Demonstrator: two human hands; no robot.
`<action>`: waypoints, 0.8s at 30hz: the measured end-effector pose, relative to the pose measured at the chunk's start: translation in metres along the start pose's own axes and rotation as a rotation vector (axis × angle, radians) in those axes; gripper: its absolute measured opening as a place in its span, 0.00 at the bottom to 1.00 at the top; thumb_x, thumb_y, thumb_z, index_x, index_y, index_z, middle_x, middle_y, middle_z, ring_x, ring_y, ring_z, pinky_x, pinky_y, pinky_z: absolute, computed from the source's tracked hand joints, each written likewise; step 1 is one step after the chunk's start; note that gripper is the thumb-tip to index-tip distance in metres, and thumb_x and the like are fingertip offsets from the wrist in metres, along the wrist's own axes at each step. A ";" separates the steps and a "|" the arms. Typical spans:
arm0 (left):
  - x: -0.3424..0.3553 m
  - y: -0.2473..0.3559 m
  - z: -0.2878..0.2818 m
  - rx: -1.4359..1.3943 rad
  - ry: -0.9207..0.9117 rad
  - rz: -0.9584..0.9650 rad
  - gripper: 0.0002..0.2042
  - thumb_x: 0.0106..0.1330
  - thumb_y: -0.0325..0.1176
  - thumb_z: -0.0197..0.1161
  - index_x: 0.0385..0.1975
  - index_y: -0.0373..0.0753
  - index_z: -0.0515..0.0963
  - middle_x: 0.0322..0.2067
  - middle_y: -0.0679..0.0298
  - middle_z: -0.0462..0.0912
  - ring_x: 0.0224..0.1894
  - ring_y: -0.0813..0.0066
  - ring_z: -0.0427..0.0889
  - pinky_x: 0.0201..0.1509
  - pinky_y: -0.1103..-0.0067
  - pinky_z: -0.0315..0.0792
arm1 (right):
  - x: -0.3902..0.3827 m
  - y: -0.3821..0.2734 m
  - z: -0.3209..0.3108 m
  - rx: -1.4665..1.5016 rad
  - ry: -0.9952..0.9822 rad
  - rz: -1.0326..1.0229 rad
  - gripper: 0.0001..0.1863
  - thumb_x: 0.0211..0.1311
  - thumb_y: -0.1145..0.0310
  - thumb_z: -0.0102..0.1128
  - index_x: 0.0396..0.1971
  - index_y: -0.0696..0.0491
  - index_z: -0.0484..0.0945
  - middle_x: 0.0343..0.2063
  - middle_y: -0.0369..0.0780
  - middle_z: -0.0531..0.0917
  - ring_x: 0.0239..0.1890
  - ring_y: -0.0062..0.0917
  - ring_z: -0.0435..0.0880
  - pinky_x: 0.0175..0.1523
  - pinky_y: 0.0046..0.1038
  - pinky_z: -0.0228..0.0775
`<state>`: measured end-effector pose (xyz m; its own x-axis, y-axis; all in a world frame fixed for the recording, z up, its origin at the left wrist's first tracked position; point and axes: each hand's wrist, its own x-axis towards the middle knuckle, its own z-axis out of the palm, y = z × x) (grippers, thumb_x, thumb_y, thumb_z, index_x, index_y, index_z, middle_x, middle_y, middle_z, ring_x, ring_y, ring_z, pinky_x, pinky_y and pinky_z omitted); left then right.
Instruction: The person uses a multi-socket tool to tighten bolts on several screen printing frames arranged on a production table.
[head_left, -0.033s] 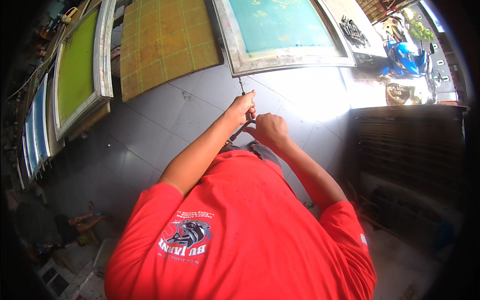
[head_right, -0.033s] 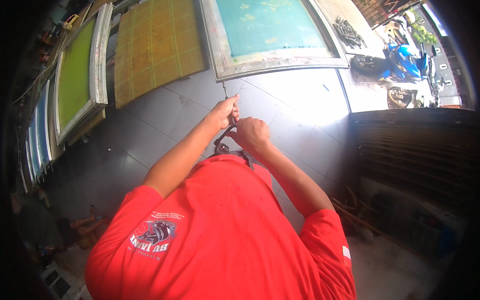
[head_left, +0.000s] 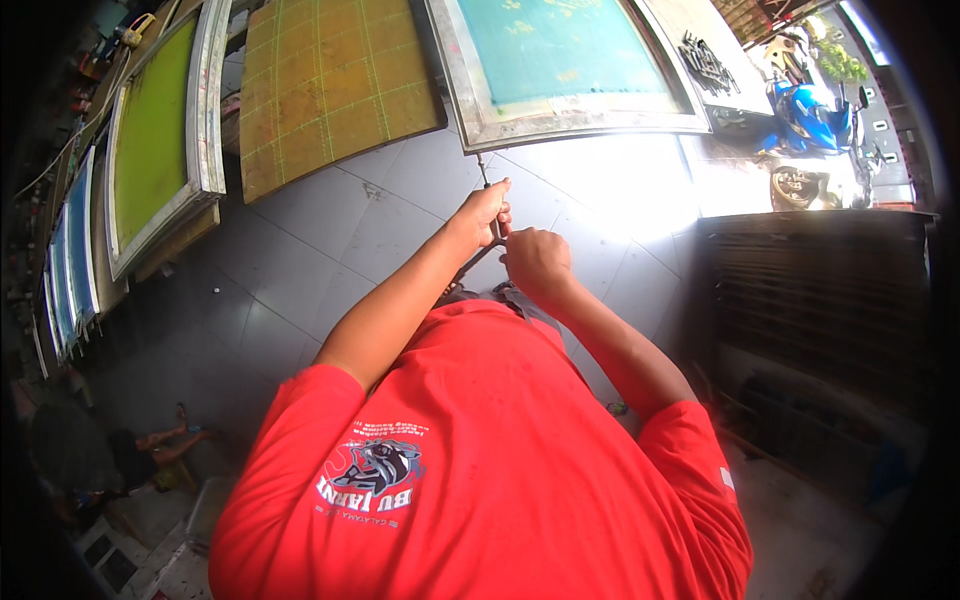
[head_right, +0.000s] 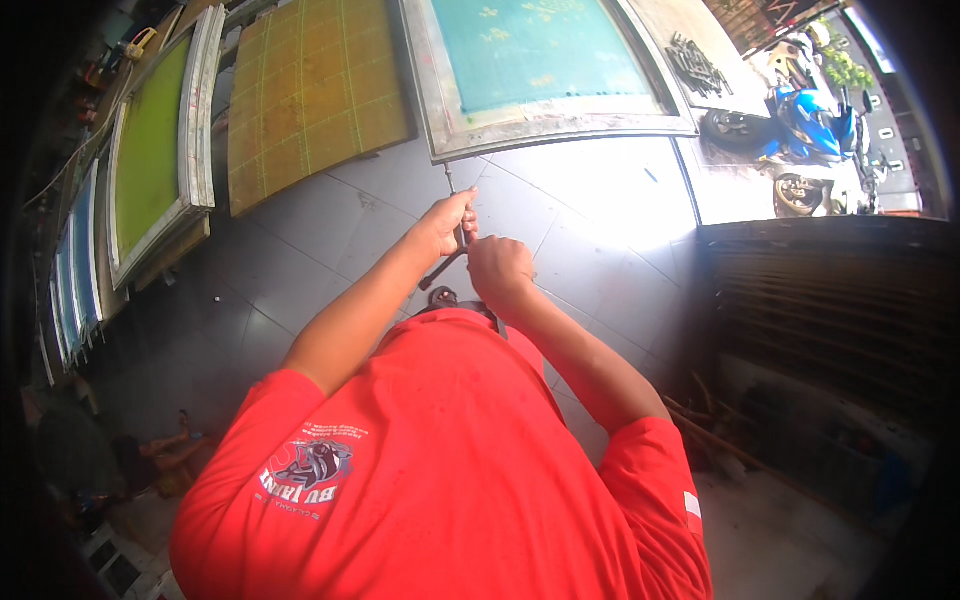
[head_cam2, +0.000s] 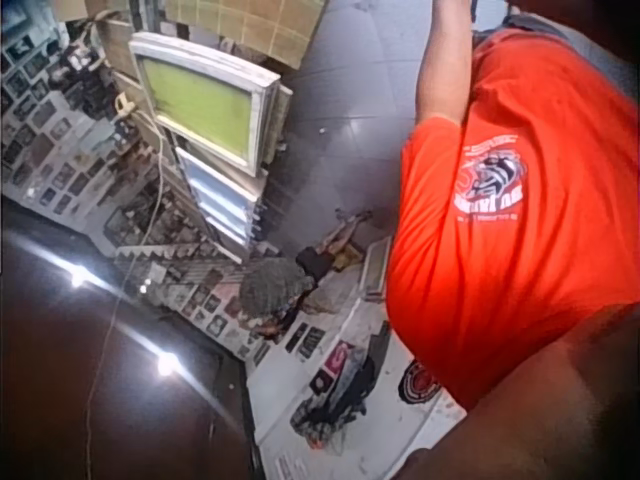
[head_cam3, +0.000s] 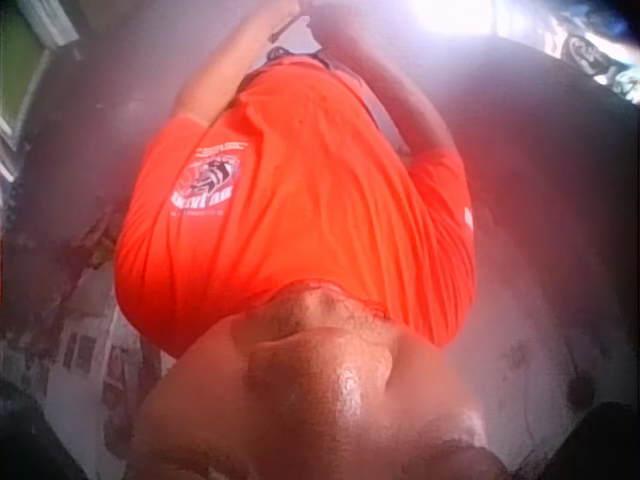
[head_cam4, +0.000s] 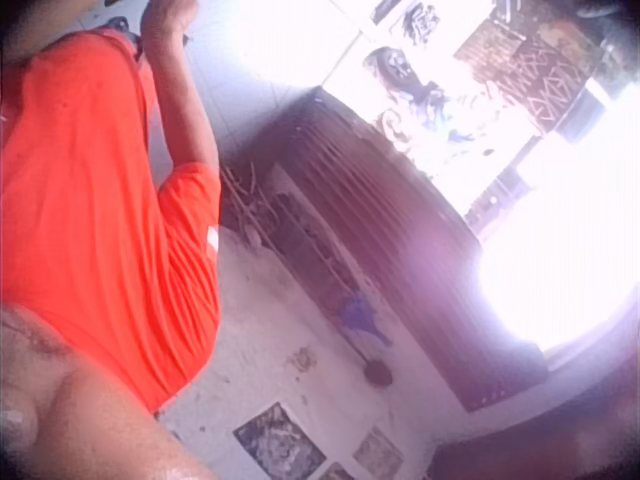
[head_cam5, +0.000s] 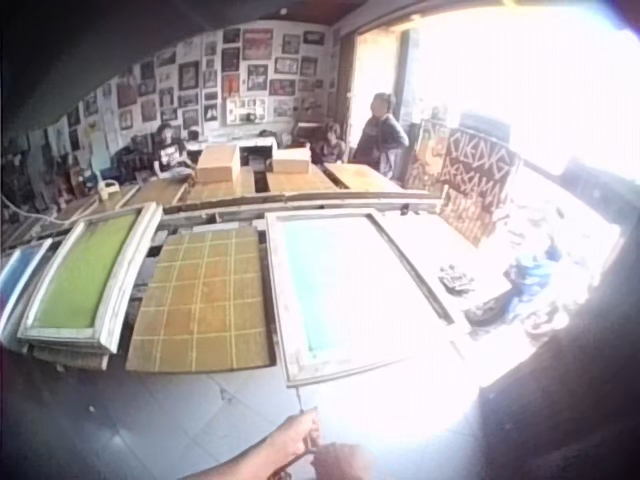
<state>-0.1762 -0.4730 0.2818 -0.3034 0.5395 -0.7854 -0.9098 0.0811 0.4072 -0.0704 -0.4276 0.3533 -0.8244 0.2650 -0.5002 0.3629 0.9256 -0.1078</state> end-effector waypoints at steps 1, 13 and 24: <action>-0.001 0.003 0.003 -0.021 0.028 -0.035 0.17 0.66 0.48 0.51 0.20 0.48 0.59 0.11 0.76 0.54 0.11 0.85 0.54 0.13 0.86 0.49 | -0.003 0.001 -0.001 -0.011 -0.010 -0.056 0.28 0.49 0.40 0.60 0.25 0.55 0.79 0.20 0.41 0.81 0.24 0.32 0.82 0.29 0.31 0.73; 0.011 -0.004 -0.010 -0.181 -0.249 0.014 0.18 0.68 0.45 0.48 0.15 0.49 0.57 0.11 0.76 0.50 0.12 0.85 0.48 0.15 0.85 0.46 | 0.039 0.034 0.106 2.328 -0.877 -0.477 0.53 0.46 0.21 0.28 0.55 0.56 0.65 0.53 0.45 0.71 0.58 0.39 0.66 0.63 0.46 0.50; 0.014 0.003 -0.015 0.279 0.033 0.060 0.20 0.64 0.55 0.52 0.22 0.45 0.65 0.18 0.69 0.70 0.23 0.74 0.72 0.29 0.75 0.71 | 0.044 0.031 0.085 1.750 -0.317 -0.265 0.35 0.55 0.30 0.37 0.17 0.51 0.65 0.13 0.33 0.64 0.17 0.26 0.65 0.27 0.32 0.61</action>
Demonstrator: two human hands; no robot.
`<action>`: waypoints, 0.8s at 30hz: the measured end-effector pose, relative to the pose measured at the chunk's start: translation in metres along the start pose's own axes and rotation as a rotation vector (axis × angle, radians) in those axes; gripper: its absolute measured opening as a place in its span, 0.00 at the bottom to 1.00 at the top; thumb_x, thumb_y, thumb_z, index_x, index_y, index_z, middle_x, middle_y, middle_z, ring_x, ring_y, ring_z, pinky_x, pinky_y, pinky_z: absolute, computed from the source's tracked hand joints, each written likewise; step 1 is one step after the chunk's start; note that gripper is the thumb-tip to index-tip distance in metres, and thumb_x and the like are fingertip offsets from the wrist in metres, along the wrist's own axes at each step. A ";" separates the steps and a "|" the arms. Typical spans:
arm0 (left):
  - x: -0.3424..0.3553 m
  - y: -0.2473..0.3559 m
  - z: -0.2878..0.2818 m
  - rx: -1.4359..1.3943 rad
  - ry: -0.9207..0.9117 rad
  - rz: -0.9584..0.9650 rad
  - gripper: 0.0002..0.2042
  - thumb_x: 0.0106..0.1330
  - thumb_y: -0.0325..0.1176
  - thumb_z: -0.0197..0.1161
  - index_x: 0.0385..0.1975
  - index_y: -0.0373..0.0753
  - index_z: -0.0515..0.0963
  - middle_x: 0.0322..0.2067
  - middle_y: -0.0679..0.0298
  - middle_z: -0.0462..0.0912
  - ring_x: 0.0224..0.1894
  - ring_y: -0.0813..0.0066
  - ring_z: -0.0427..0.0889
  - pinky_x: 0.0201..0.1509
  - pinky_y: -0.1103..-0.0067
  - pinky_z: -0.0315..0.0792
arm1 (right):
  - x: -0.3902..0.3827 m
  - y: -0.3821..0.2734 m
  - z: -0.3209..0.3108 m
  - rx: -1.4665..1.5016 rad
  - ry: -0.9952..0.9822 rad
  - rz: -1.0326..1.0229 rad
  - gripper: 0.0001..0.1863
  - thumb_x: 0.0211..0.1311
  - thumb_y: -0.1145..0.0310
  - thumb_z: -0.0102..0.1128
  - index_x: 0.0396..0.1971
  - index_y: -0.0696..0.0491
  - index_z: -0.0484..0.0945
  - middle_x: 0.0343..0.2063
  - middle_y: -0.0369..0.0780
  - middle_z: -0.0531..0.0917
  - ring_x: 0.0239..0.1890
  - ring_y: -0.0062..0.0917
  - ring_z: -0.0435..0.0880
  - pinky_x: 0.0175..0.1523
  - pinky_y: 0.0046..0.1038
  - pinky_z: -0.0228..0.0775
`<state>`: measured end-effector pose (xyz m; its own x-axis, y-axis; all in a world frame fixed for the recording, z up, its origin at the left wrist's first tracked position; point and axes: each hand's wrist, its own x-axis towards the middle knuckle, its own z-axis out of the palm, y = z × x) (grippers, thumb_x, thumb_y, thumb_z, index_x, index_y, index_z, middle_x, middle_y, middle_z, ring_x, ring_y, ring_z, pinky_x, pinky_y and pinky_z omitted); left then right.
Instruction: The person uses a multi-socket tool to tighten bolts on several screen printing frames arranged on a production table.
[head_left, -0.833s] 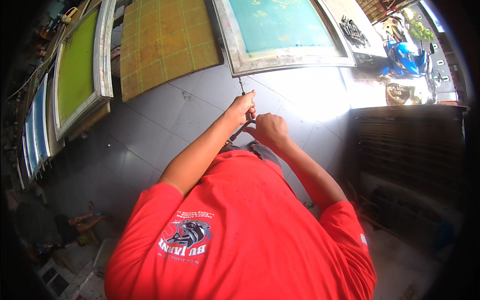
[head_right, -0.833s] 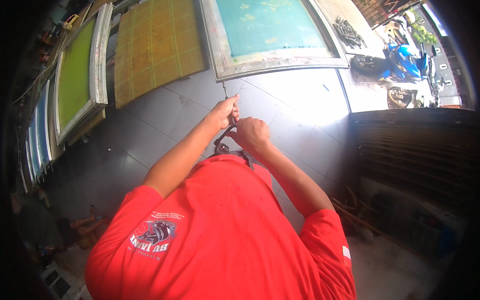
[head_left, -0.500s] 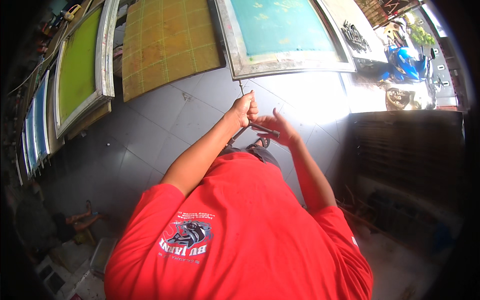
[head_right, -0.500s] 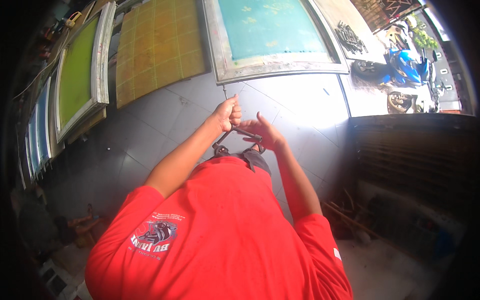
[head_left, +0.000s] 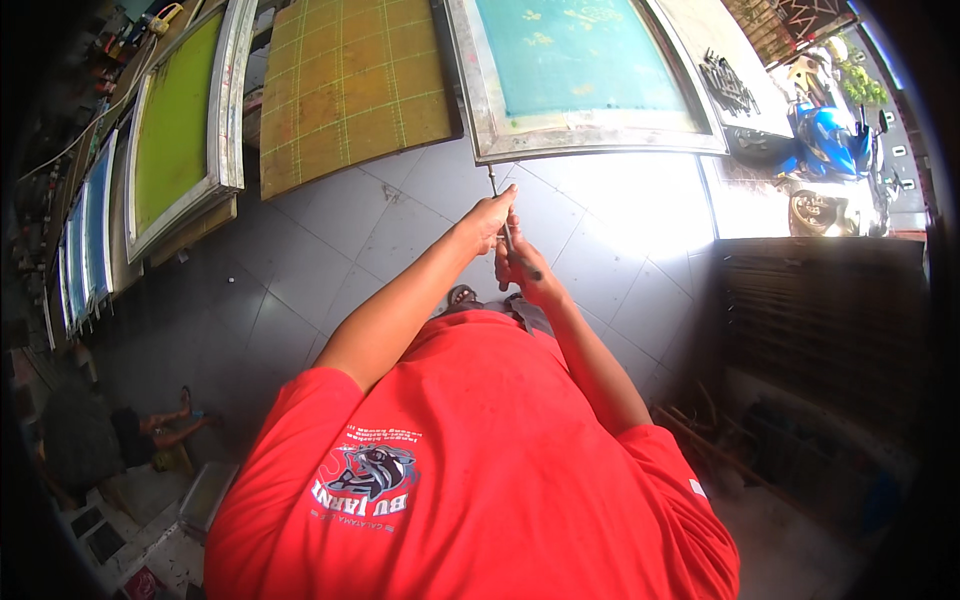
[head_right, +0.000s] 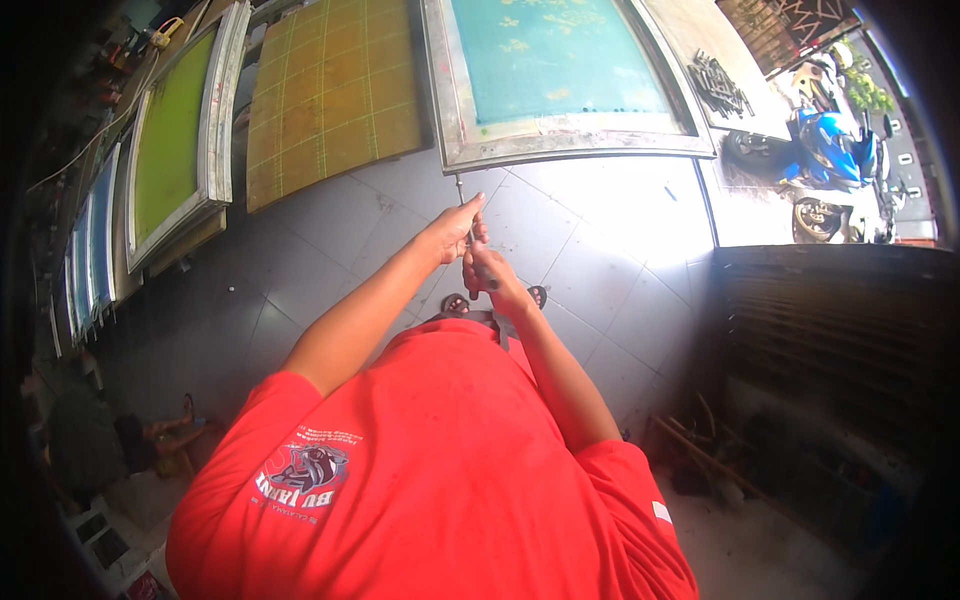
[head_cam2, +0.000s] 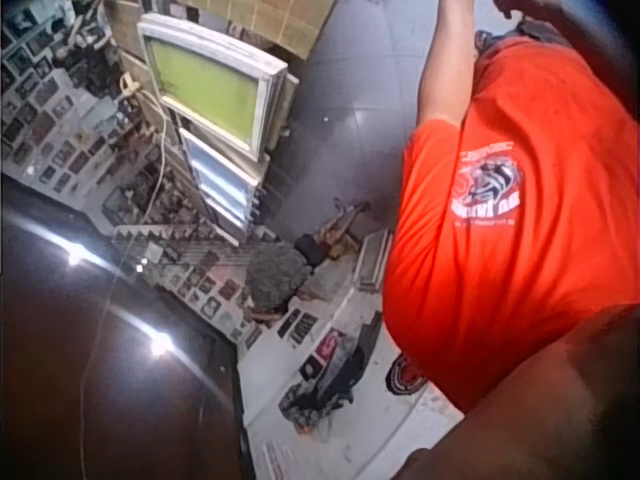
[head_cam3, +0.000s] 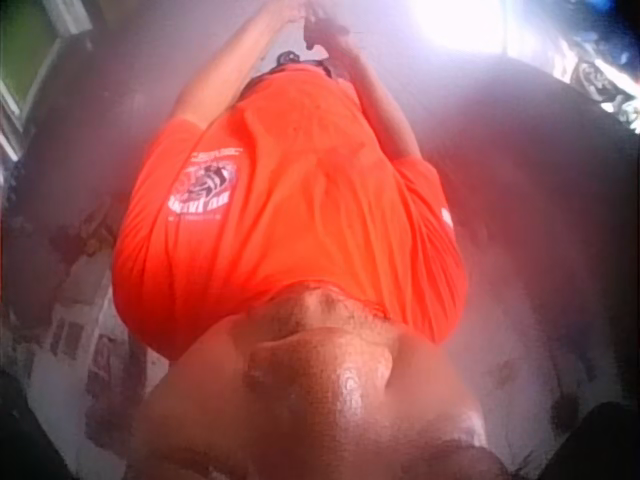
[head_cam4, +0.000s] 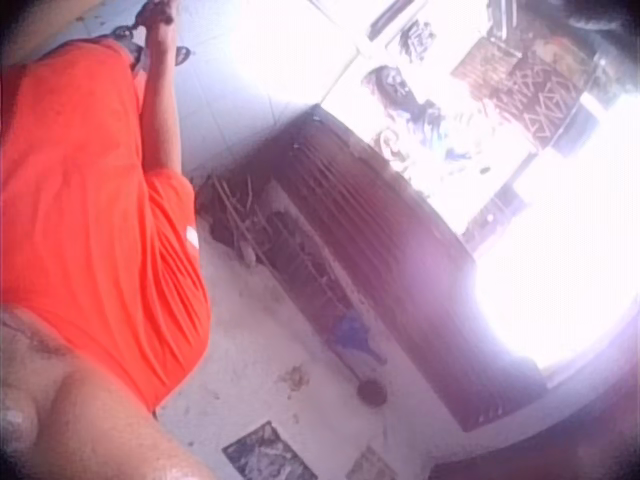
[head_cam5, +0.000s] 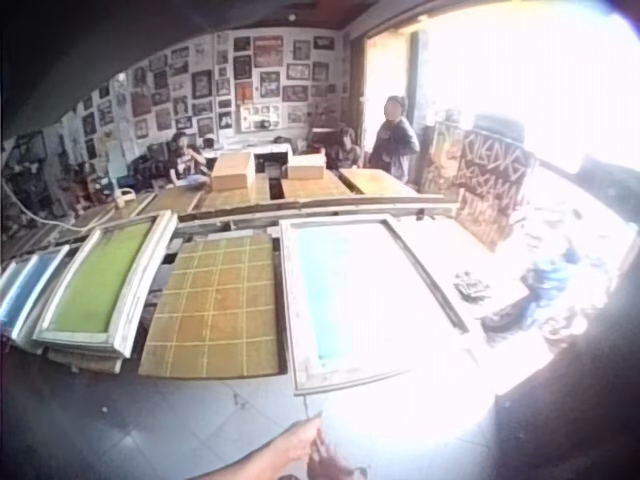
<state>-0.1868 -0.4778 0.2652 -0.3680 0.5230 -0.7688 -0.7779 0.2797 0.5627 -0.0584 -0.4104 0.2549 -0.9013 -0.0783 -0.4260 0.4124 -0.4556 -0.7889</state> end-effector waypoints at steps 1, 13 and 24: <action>0.000 0.000 0.001 -0.003 -0.009 -0.005 0.20 0.63 0.56 0.52 0.22 0.45 0.65 0.19 0.69 0.70 0.23 0.74 0.72 0.30 0.76 0.71 | 0.001 -0.004 -0.001 -0.207 0.050 -0.024 0.32 0.57 0.33 0.41 0.17 0.51 0.66 0.13 0.33 0.65 0.16 0.25 0.65 0.24 0.31 0.60; -0.021 0.002 -0.015 0.025 -0.127 0.066 0.20 0.62 0.56 0.54 0.32 0.43 0.68 0.28 0.67 0.75 0.30 0.78 0.74 0.35 0.81 0.71 | -0.005 -0.036 0.011 -0.965 0.310 -0.026 0.29 0.49 0.44 0.61 0.17 0.60 0.77 0.11 0.43 0.75 0.17 0.30 0.76 0.28 0.34 0.66; -0.031 0.010 -0.006 0.150 -0.068 0.061 0.11 0.69 0.42 0.47 0.34 0.41 0.67 0.30 0.62 0.82 0.30 0.78 0.76 0.34 0.81 0.73 | -0.006 -0.058 0.036 -1.315 0.347 0.038 0.26 0.51 0.48 0.59 0.30 0.62 0.77 0.24 0.45 0.81 0.26 0.34 0.82 0.32 0.32 0.72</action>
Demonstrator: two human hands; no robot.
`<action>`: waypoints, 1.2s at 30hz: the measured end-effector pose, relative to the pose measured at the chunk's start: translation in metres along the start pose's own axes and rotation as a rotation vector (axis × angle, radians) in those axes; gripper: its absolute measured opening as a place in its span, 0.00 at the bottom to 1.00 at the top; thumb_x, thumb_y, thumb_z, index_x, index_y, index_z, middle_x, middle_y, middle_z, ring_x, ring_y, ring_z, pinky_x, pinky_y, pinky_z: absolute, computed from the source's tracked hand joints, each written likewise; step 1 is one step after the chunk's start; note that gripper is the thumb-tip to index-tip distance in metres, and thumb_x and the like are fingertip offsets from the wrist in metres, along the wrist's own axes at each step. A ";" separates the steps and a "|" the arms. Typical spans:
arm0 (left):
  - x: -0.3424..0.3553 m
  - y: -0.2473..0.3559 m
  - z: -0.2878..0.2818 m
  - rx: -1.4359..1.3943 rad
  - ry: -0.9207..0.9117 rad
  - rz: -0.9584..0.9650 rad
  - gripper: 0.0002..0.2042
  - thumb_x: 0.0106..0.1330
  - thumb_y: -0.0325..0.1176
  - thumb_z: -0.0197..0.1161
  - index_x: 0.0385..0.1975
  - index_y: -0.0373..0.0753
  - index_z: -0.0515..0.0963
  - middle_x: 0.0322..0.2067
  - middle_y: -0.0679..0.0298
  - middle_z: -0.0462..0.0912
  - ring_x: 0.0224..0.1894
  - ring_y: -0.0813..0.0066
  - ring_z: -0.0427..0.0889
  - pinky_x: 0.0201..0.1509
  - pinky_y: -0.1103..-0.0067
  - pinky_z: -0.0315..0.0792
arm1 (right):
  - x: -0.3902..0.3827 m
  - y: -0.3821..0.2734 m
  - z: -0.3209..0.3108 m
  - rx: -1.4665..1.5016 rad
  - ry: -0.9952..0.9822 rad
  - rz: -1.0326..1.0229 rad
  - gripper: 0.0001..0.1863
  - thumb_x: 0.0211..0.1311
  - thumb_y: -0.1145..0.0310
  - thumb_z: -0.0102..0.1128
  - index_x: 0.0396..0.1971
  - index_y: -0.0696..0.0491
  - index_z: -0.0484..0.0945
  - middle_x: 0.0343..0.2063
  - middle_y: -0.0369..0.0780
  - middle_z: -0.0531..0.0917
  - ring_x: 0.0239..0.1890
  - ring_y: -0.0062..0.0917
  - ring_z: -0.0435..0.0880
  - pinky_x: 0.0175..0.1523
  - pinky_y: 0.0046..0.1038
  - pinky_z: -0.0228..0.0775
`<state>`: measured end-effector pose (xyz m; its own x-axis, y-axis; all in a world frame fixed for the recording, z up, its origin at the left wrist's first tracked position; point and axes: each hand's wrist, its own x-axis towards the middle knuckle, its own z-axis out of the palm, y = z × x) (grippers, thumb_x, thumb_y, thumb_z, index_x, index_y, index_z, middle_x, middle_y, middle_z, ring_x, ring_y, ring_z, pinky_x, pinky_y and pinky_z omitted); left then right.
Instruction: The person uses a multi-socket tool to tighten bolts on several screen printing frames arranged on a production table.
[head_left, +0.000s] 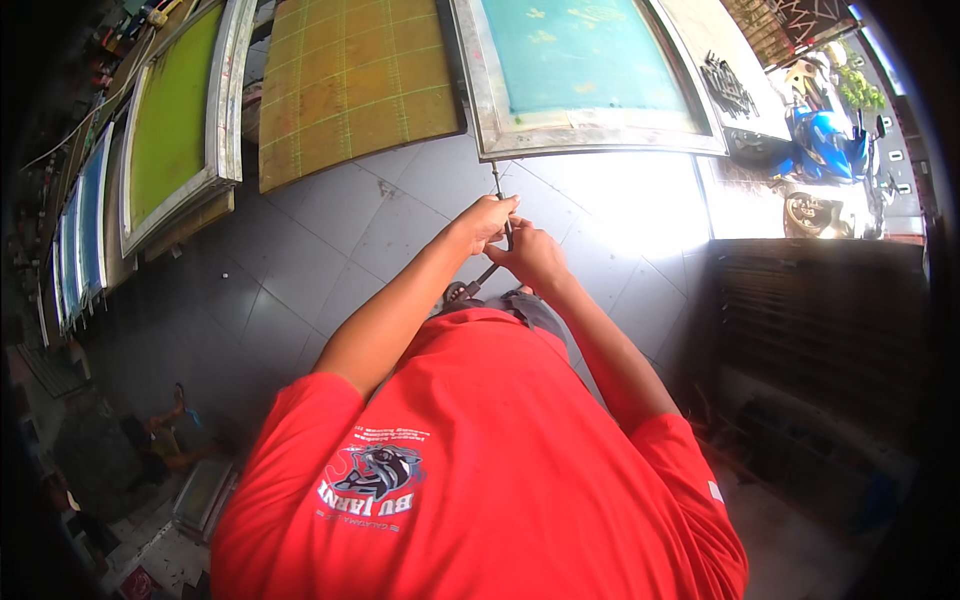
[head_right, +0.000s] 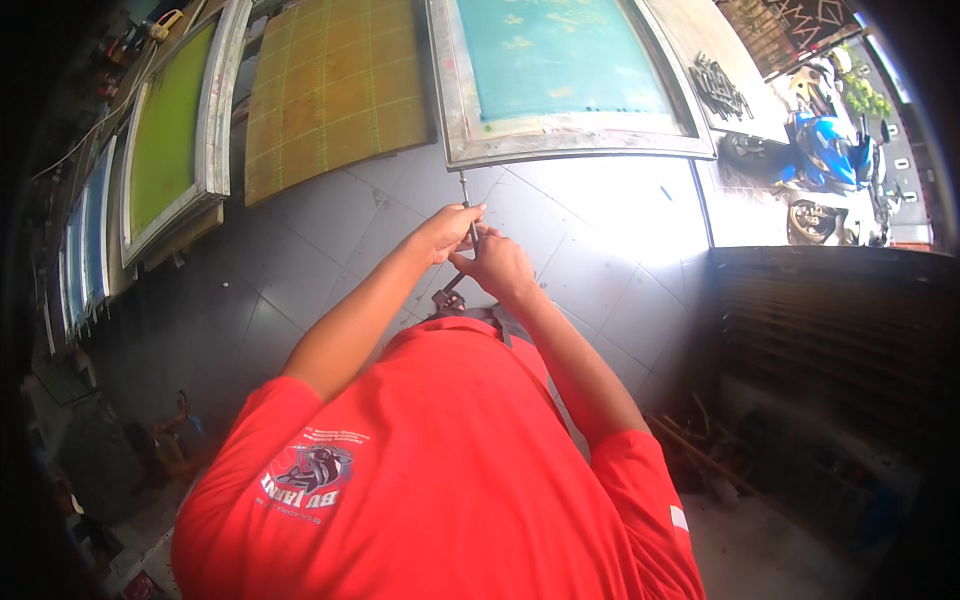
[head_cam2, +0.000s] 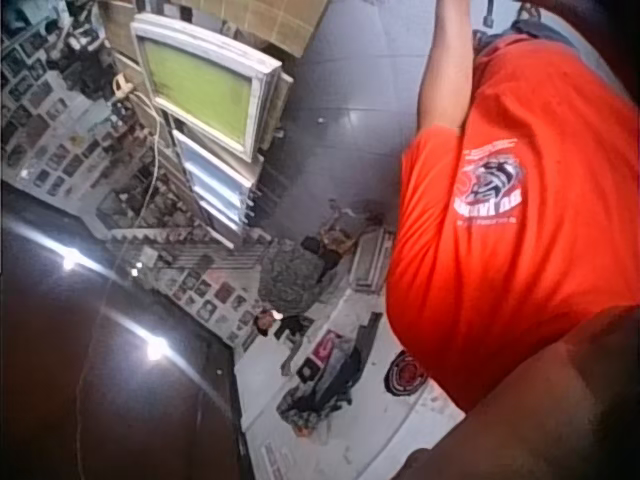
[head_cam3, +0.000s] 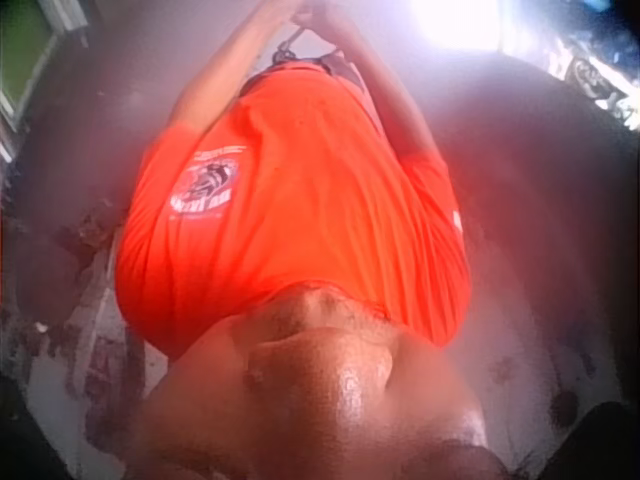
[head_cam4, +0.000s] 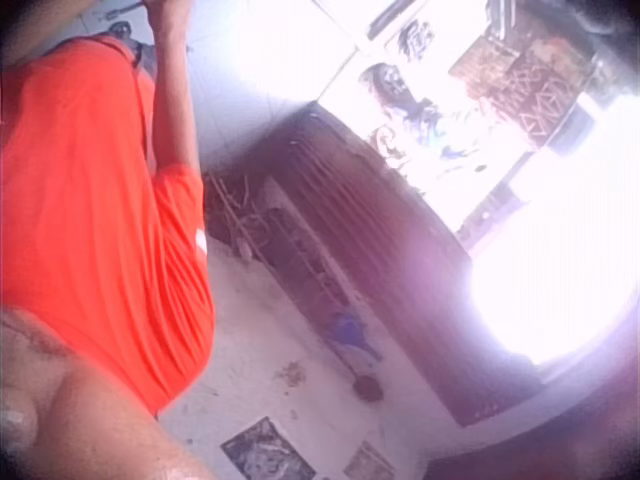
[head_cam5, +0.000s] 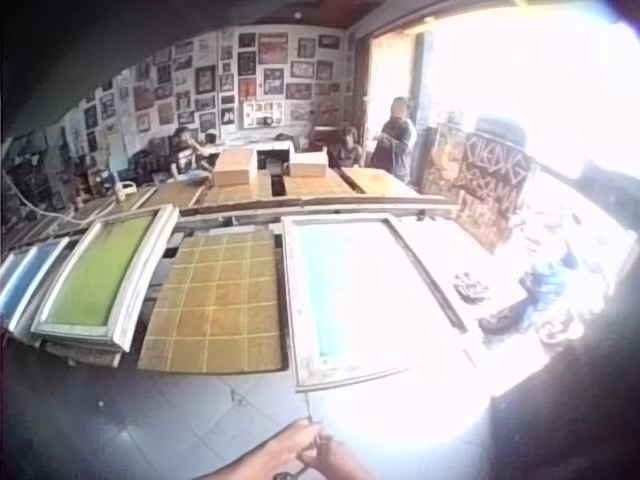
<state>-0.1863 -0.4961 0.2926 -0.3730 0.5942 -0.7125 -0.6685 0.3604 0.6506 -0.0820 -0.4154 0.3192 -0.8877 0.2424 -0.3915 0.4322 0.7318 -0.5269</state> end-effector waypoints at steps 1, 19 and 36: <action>0.001 0.003 0.001 0.002 -0.029 -0.025 0.11 0.69 0.42 0.47 0.33 0.41 0.66 0.29 0.61 0.82 0.28 0.78 0.76 0.33 0.81 0.73 | -0.003 -0.007 -0.003 -0.091 -0.073 0.104 0.27 0.52 0.48 0.58 0.31 0.62 0.77 0.26 0.45 0.82 0.27 0.34 0.82 0.33 0.32 0.73; 0.025 -0.022 0.018 -0.551 -0.036 0.065 0.16 0.70 0.44 0.47 0.21 0.43 0.62 0.14 0.72 0.59 0.18 0.77 0.64 0.33 0.73 0.72 | -0.027 0.077 0.056 2.183 -0.832 0.020 0.50 0.47 0.22 0.35 0.44 0.59 0.73 0.51 0.53 0.72 0.56 0.42 0.69 0.61 0.46 0.57; 0.017 -0.016 0.004 -0.137 0.020 0.124 0.15 0.70 0.45 0.43 0.28 0.40 0.64 0.21 0.63 0.72 0.27 0.70 0.77 0.28 0.76 0.72 | -0.001 0.037 0.061 2.236 -0.544 -0.037 0.26 0.48 0.38 0.50 0.18 0.49 0.62 0.14 0.31 0.60 0.20 0.20 0.59 0.34 0.27 0.58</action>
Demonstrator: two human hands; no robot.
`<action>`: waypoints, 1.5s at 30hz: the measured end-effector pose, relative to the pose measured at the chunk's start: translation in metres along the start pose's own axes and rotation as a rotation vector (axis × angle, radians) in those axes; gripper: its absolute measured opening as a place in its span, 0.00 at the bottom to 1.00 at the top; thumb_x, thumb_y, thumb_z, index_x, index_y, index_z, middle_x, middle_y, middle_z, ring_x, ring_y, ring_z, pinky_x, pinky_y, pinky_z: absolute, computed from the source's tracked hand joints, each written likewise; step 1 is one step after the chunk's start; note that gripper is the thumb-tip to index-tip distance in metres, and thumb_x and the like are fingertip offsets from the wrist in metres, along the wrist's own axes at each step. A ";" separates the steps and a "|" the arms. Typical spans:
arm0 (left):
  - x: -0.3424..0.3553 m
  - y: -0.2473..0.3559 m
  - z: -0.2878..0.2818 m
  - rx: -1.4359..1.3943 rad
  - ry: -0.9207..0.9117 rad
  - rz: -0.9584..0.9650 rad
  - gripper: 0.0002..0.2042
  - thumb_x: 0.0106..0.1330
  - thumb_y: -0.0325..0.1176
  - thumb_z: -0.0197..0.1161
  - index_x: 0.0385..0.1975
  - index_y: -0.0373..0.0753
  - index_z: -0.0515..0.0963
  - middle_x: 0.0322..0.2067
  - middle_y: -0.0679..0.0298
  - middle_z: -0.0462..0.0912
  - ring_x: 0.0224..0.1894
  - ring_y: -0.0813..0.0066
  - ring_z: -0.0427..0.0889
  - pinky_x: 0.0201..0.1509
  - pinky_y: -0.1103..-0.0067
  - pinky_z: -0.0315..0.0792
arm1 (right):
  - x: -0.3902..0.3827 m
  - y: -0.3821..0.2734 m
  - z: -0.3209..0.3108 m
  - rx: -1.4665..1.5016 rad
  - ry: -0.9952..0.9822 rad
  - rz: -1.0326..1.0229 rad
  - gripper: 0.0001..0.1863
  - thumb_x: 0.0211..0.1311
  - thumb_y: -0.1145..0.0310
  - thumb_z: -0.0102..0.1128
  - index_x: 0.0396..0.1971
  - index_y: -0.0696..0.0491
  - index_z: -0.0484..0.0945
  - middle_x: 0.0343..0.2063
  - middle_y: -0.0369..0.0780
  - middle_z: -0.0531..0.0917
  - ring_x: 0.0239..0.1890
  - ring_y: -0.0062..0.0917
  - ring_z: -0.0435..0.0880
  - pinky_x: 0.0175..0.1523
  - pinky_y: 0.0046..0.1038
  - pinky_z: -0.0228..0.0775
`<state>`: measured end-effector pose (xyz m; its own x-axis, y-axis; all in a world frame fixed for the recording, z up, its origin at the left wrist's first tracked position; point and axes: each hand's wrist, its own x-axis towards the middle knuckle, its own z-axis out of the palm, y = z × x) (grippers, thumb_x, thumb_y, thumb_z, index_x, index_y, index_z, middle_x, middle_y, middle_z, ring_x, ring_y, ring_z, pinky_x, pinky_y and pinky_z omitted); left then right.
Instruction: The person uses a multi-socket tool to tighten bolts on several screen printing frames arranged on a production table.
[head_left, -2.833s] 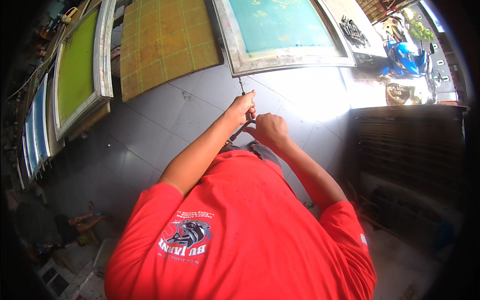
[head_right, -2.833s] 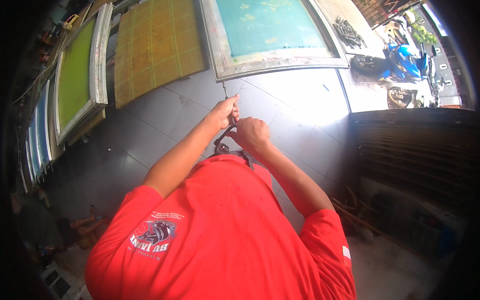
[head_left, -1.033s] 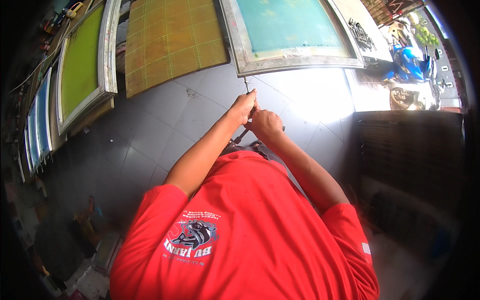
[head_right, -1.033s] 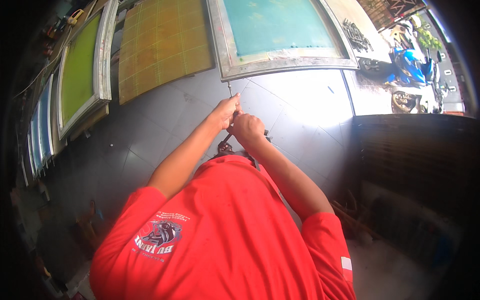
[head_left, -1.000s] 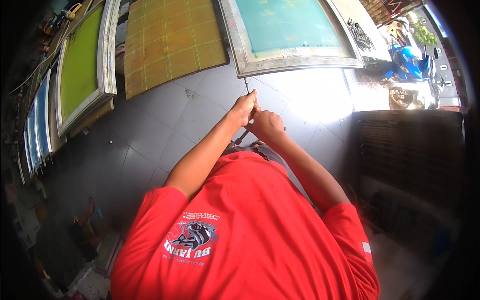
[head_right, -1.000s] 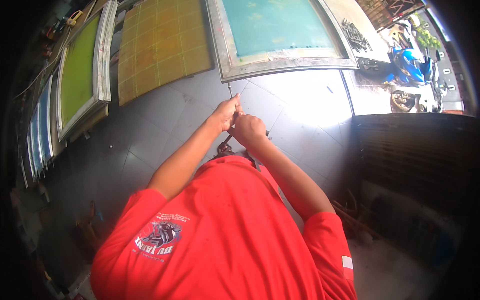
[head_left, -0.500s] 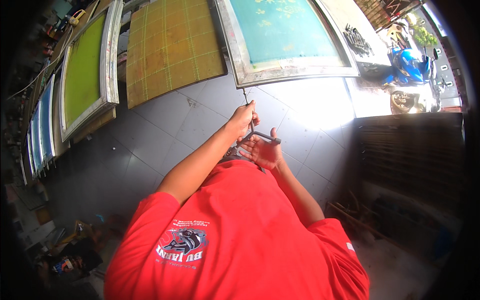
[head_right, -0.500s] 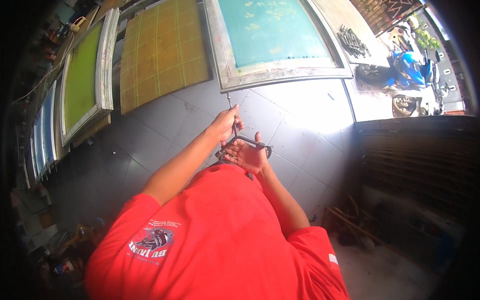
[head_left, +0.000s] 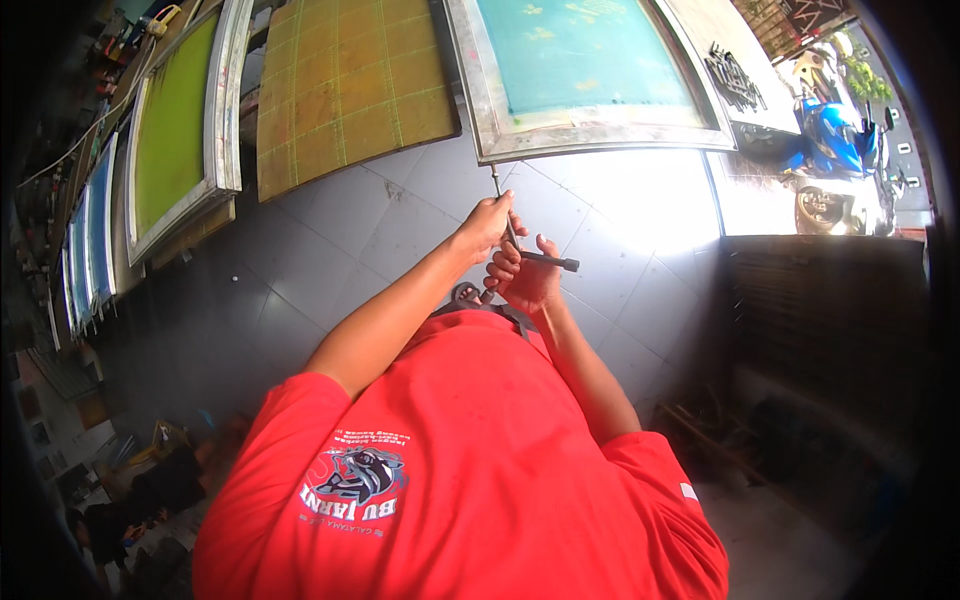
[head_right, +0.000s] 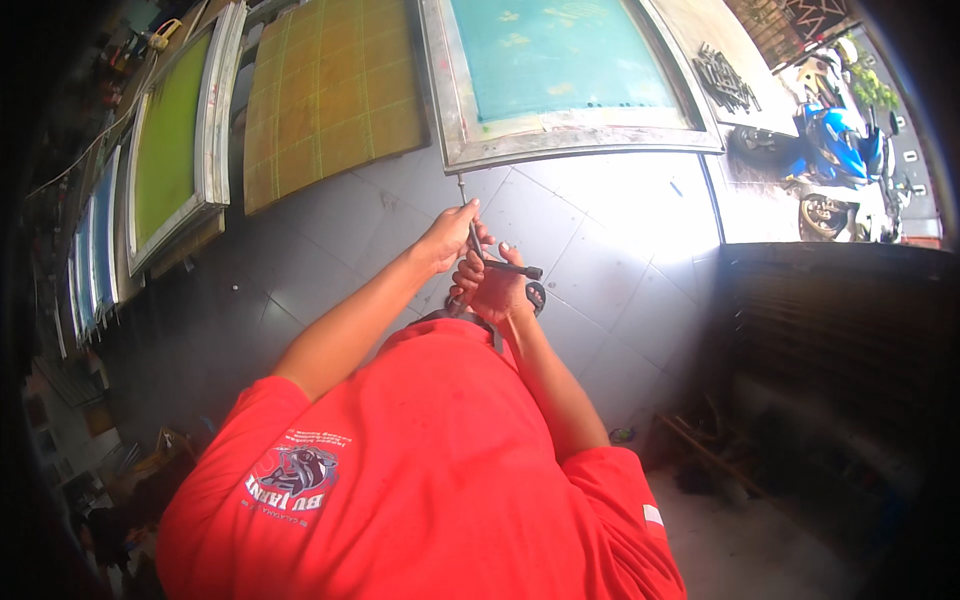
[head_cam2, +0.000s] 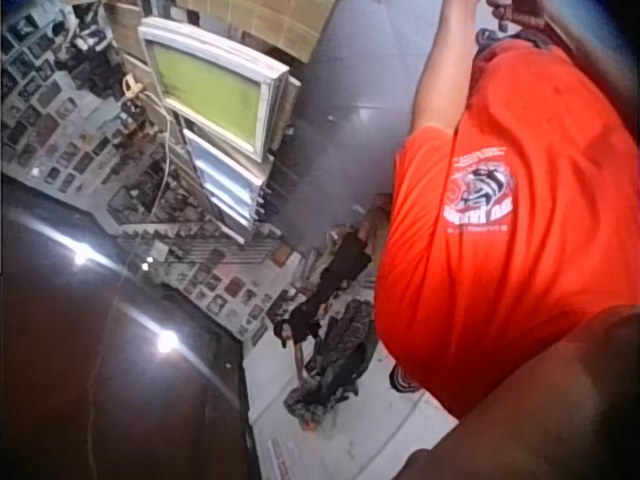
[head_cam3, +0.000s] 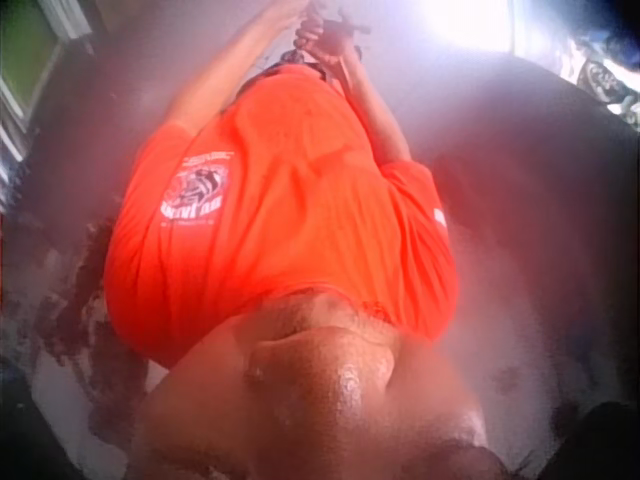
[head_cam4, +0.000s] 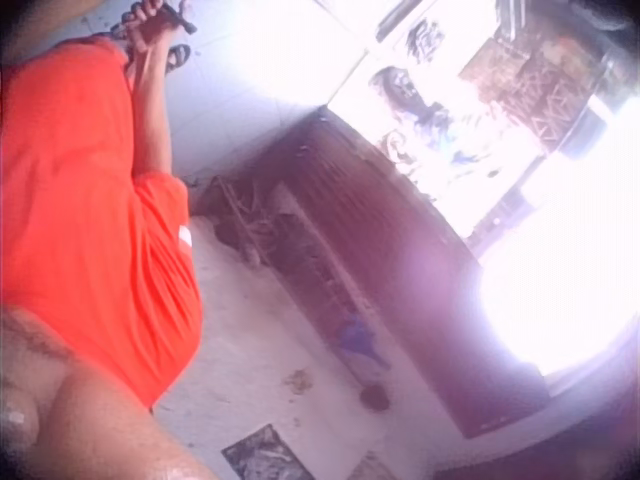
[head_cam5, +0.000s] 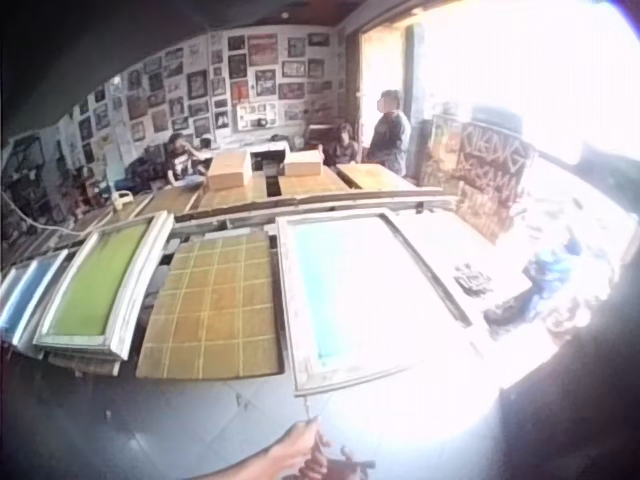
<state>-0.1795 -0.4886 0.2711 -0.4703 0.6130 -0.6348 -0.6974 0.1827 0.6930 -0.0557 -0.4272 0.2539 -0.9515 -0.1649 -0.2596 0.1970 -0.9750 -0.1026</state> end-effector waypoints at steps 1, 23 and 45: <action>0.000 -0.002 -0.001 -0.021 -0.017 0.005 0.15 0.70 0.45 0.43 0.28 0.40 0.63 0.21 0.63 0.72 0.28 0.69 0.77 0.28 0.75 0.73 | -0.001 -0.003 0.000 -0.101 0.012 -0.001 0.25 0.49 0.39 0.49 0.18 0.49 0.62 0.14 0.31 0.60 0.20 0.20 0.59 0.34 0.26 0.57; -0.014 0.002 0.011 -0.239 0.017 0.003 0.15 0.70 0.46 0.44 0.29 0.40 0.62 0.20 0.66 0.67 0.26 0.72 0.76 0.18 0.79 0.71 | -0.006 -0.013 0.011 -0.651 0.269 0.001 0.21 0.63 0.47 0.39 0.21 0.49 0.63 0.18 0.31 0.62 0.23 0.19 0.60 0.34 0.22 0.57; 0.021 0.084 -0.011 1.085 0.489 1.305 0.27 0.61 0.54 0.52 0.49 0.36 0.66 0.50 0.48 0.66 0.54 0.52 0.65 0.61 0.64 0.58 | 0.003 -0.032 -0.022 -0.527 0.109 0.180 0.16 0.59 0.54 0.50 0.26 0.53 0.69 0.19 0.35 0.67 0.21 0.23 0.69 0.21 0.27 0.66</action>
<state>-0.2542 -0.4690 0.3126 -0.6216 0.5349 0.5722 0.7748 0.3125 0.5495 -0.0596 -0.3928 0.2354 -0.8676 -0.2784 -0.4120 0.4718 -0.7224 -0.5056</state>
